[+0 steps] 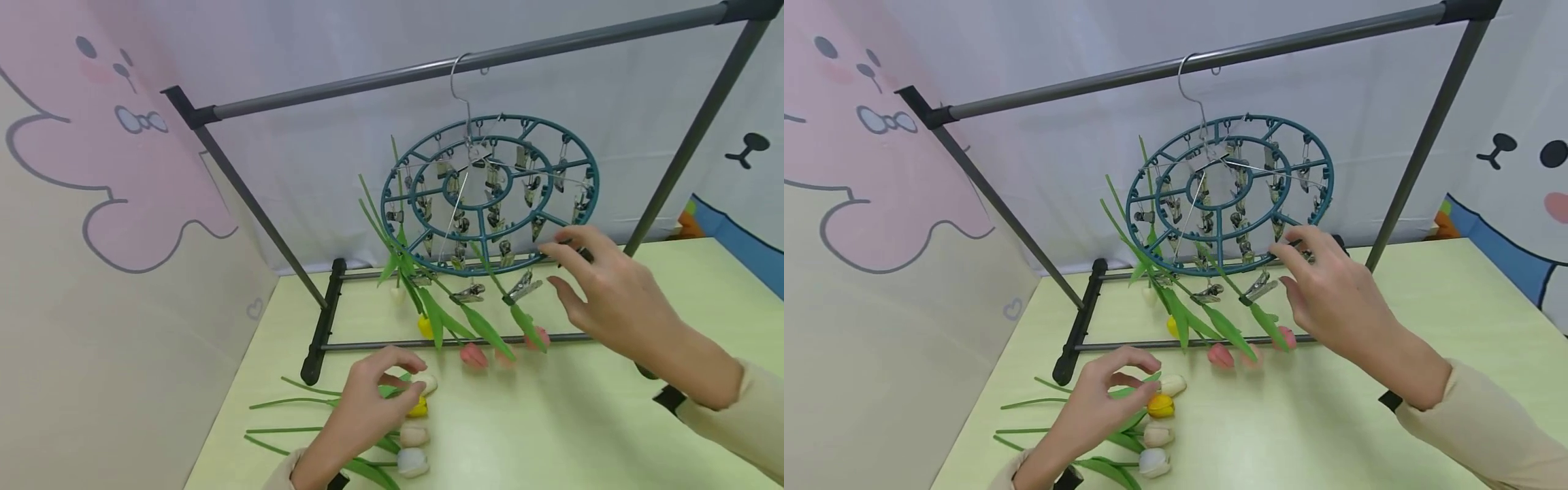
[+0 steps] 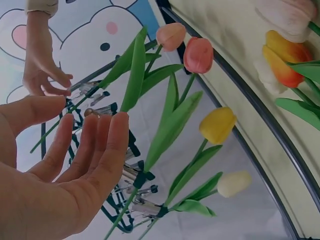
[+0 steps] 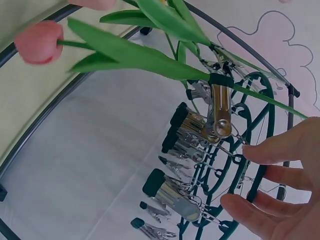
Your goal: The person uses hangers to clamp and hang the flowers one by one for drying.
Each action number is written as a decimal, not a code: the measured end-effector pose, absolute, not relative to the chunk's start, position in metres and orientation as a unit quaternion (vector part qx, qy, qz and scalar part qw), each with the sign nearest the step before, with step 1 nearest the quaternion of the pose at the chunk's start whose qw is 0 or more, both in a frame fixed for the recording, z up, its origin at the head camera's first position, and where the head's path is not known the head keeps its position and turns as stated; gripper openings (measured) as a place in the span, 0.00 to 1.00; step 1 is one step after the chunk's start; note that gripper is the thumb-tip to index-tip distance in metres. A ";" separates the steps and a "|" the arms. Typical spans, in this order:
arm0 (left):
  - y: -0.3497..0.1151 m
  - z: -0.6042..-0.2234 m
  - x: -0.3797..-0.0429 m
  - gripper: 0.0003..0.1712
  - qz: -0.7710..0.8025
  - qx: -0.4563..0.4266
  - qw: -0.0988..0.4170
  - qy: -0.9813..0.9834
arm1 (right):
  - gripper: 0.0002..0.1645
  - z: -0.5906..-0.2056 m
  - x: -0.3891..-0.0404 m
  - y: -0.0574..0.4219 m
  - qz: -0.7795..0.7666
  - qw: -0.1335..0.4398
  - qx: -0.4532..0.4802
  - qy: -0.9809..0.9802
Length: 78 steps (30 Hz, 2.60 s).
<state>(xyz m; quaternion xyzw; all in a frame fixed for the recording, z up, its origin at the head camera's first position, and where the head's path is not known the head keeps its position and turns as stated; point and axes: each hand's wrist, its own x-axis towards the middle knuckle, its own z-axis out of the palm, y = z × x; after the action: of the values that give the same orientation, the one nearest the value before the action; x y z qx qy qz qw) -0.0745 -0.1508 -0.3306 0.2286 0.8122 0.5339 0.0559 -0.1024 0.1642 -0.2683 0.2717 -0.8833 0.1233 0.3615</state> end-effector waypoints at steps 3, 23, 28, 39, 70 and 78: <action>-0.158 -0.334 -0.072 0.13 0.524 0.231 0.056 0.818 | 0.31 -0.268 -0.104 0.167 0.132 0.349 0.266 -0.889; -0.214 -0.373 -0.070 0.06 0.477 0.160 0.114 0.857 | 0.19 -0.253 -0.078 0.158 0.164 0.412 0.219 -0.869; -0.235 -0.383 -0.068 0.08 0.466 0.116 0.131 0.867 | 0.28 -0.250 -0.055 0.120 0.212 0.397 0.281 -0.848; -0.292 -0.388 -0.077 0.10 0.429 0.079 0.172 0.883 | 0.38 -0.277 -0.073 0.083 0.188 0.299 0.282 -0.892; -0.339 -0.424 -0.082 0.18 0.235 0.146 0.140 0.951 | 0.36 -0.291 -0.095 0.139 0.153 0.313 0.235 -0.907; -0.335 -0.425 -0.074 0.19 0.207 0.154 0.119 0.959 | 0.34 -0.275 -0.075 0.122 0.165 0.359 0.224 -0.891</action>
<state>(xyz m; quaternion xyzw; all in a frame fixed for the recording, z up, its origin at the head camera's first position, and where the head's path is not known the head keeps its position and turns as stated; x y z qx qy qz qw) -0.0739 -0.3352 -0.4252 0.1540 0.9589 0.2066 0.1188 -0.0747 0.1215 -0.2746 0.2243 -0.8909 0.1651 0.3588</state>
